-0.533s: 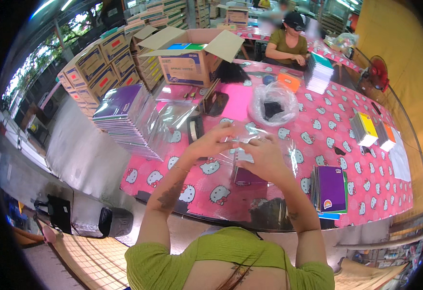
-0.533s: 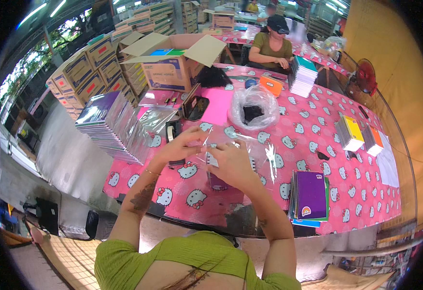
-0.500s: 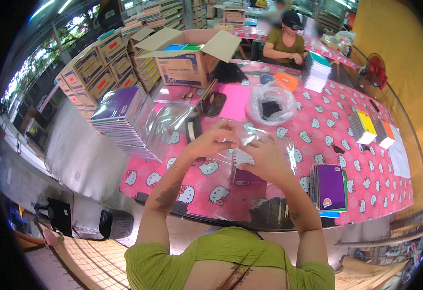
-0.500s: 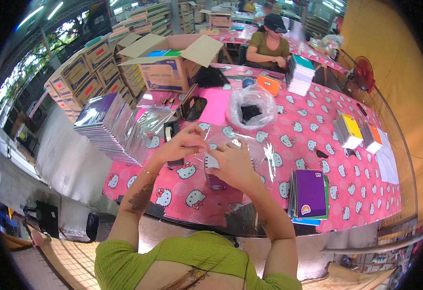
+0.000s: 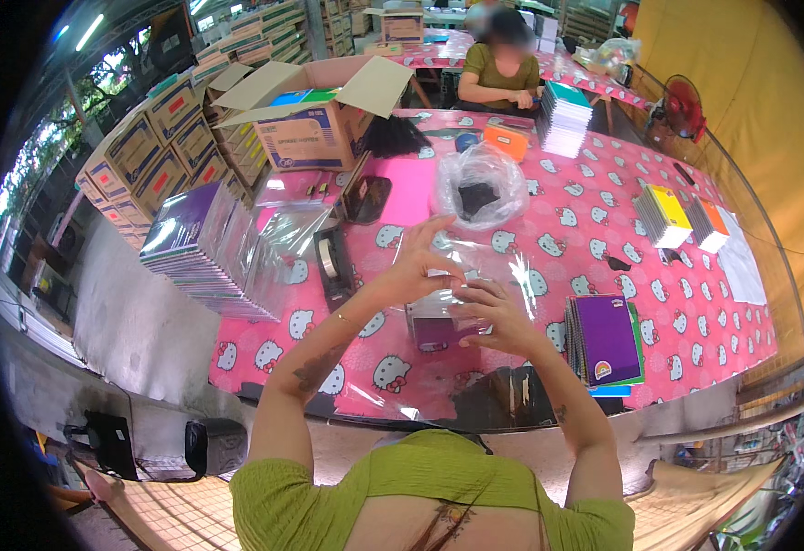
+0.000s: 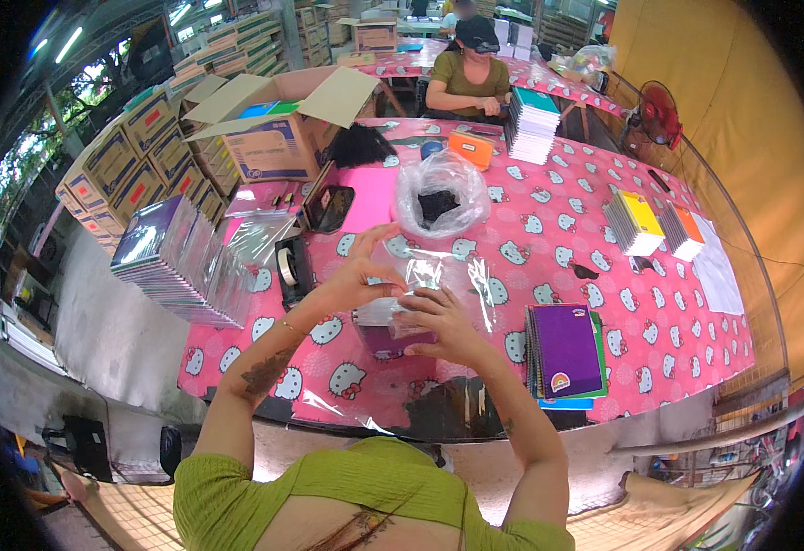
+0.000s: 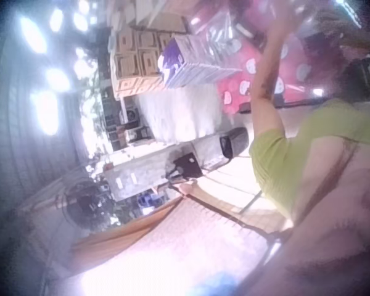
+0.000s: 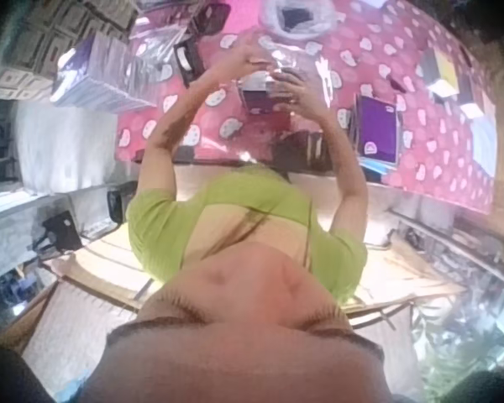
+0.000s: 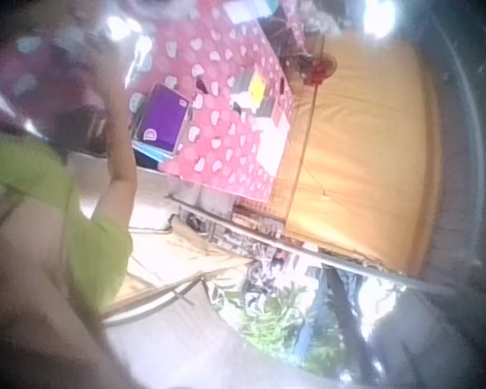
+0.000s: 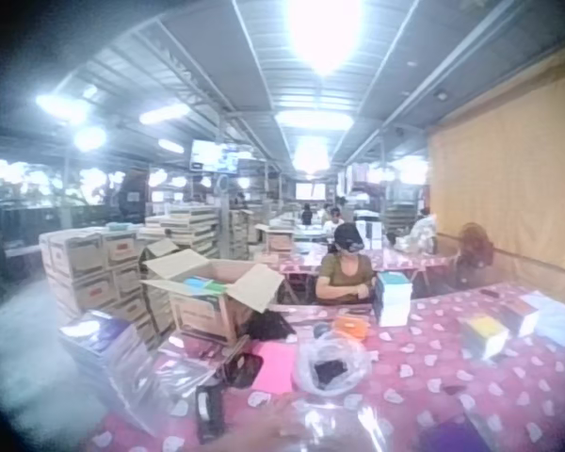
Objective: The person places stacks of notebooks into plastic bags, seals them with tape, and then packs the bagged notebooks into a cardboard box alongside others.
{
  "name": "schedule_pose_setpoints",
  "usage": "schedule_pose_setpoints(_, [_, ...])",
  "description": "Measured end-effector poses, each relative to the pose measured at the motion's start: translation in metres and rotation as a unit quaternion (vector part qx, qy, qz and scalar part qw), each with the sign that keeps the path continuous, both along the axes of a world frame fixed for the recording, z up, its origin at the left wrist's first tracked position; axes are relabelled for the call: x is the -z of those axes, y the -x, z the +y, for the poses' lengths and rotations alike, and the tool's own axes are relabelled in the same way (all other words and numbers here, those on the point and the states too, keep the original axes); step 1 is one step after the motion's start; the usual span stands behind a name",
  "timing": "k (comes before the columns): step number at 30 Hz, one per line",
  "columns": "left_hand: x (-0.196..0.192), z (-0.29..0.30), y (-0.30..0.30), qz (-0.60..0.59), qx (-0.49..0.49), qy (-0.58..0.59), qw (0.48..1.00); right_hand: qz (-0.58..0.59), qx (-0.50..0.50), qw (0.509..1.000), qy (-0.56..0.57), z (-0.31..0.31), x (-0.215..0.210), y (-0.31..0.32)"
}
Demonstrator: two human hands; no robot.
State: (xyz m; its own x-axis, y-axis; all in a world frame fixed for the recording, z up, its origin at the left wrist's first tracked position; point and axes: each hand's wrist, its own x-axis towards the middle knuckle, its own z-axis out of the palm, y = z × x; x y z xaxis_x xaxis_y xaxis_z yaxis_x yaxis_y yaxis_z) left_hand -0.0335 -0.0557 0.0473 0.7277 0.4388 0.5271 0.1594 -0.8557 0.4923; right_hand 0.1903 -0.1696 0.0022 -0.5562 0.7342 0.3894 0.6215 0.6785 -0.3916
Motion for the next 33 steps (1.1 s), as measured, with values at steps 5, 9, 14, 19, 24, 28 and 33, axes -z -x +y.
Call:
schedule_pose_setpoints(5, [0.03, -0.003, -0.016, 0.014, -0.054, -0.042, 0.998, 0.034, 0.025, 0.998, 0.039, 0.0, 0.005, 0.0])
schedule_pose_setpoints(9, [0.026, -0.011, -0.032, 0.045, -0.225, -0.085, 0.97, 0.044, 0.011, 0.999, -0.016, -0.003, -0.01, 0.001])
schedule_pose_setpoints(14, [0.032, 0.021, 0.028, 0.024, -0.181, 0.336, 0.924, 0.356, 0.137, 0.875, 0.298, 0.042, -0.008, 0.0])
schedule_pose_setpoints(19, [0.045, -0.004, 0.026, -0.035, -0.002, 0.435, 0.9, 0.264, 0.027, 0.93, 0.253, 0.066, -0.028, -0.002])
schedule_pose_setpoints(24, [0.028, -0.01, 0.016, -0.013, -0.033, 0.351, 0.936, 0.284, -0.075, 0.909, 0.295, 0.061, -0.036, -0.003])
schedule_pose_setpoints(28, [0.013, -0.02, 0.017, 0.0, -0.071, 0.35, 0.934, 0.18, -0.086, 0.92, 0.338, 0.065, -0.06, 0.001])
schedule_pose_setpoints(33, [0.035, -0.021, 0.04, -0.073, -0.007, 0.328, 0.942, 0.096, -0.017, 0.986, 0.133, 0.023, -0.054, -0.007])
